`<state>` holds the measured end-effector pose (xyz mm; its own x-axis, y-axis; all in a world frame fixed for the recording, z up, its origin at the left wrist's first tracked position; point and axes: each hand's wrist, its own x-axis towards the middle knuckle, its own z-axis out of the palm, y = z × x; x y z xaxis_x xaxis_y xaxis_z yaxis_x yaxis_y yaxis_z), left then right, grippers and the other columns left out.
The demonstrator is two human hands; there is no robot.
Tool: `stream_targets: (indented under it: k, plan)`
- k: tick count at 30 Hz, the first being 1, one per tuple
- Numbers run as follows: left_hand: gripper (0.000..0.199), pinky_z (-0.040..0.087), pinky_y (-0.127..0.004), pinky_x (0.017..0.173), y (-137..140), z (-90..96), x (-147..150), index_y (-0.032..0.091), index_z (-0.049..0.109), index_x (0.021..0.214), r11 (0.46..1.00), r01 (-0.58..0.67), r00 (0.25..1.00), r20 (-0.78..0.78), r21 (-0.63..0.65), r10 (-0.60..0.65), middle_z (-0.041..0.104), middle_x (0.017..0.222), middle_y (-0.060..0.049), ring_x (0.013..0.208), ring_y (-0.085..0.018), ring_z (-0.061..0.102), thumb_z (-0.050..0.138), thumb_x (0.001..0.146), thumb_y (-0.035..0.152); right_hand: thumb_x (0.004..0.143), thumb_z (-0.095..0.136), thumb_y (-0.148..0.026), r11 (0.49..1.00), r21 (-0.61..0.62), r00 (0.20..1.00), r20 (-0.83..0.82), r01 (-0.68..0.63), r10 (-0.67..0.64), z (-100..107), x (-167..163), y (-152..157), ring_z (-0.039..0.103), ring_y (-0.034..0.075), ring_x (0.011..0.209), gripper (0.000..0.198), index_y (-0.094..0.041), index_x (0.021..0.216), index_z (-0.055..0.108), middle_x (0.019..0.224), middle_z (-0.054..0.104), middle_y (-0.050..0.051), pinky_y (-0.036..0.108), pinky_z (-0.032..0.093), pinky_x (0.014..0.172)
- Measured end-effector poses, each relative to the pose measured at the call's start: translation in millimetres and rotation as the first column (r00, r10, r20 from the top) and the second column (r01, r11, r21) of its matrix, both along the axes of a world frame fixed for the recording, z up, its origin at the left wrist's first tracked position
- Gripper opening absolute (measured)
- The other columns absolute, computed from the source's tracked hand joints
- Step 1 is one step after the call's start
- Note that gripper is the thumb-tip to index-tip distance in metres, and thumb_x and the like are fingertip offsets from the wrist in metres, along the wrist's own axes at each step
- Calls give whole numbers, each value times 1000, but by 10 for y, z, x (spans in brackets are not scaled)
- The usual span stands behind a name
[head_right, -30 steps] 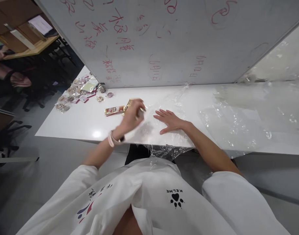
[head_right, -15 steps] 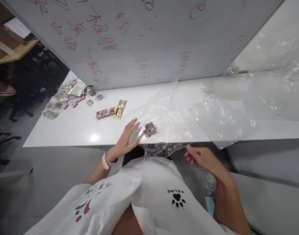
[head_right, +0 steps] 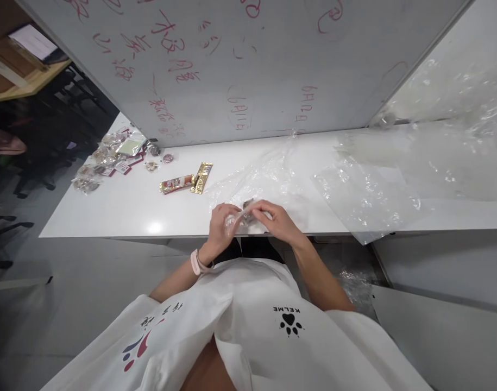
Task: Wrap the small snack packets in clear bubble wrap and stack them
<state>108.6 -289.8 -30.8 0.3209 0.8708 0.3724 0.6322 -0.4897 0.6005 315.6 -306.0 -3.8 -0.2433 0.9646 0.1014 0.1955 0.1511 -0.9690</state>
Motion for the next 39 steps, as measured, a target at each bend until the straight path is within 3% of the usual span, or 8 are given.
stream_targets:
  k: [3,7,11,15,26,32,36,39]
  plan:
    - [15,47,-42,90,363,-3,-13,22,61,93,953,-255,965,-98,-162,242,68,88,-7,94,-25,64,54,95,35,95,51,-57,986,128,969,233,-110,78,-79,44,299,57,28,125,41,-29,118,70,127,67,7,48,43,108]
    - [42,41,-53,102,502,25,-74,19,54,129,926,-377,914,-163,-5,371,59,131,-17,127,-35,51,59,87,22,88,61,-63,951,162,839,525,-265,144,-380,136,401,42,33,141,67,-33,147,50,155,45,7,56,30,116]
    - [56,31,-52,117,287,68,-30,23,40,146,992,77,993,-92,97,-68,43,153,-16,146,-30,35,53,91,25,92,57,-60,952,192,815,572,-240,90,-529,183,360,40,32,142,72,-35,156,34,157,42,6,54,33,114]
    - [82,36,-51,115,288,-69,-46,17,29,152,910,396,912,-58,-122,-405,39,155,-22,144,-33,38,69,84,37,97,51,-50,955,224,844,535,-192,44,-536,154,365,50,30,131,58,-34,152,41,145,56,5,52,38,109]
    - [24,46,-32,71,606,70,0,22,64,93,899,-99,987,-157,-427,34,71,77,-4,76,-22,66,55,95,44,100,35,-55,939,237,713,611,249,-344,-455,-29,453,66,25,79,49,-27,98,76,81,73,5,36,48,73]
    - [20,48,-39,78,642,6,99,21,60,109,916,-213,947,-303,-339,108,70,86,-8,86,-28,67,56,94,33,99,45,-51,872,487,669,633,46,-389,-462,-168,173,55,32,121,45,-26,131,64,133,63,11,50,40,104]
    - [40,43,-49,104,397,42,-194,20,52,126,929,-368,928,48,-42,370,61,128,-16,126,-31,54,60,91,35,99,46,-51,914,401,700,670,-61,-247,-557,-168,64,52,30,126,53,-33,150,45,144,55,8,50,41,106]
    - [53,43,-47,108,112,-10,-496,24,44,134,813,-553,733,358,-180,578,48,142,-16,133,-28,48,65,88,40,102,40,-48,919,394,732,619,24,-284,-626,-177,91,56,30,121,51,-32,150,46,138,61,8,49,44,103]
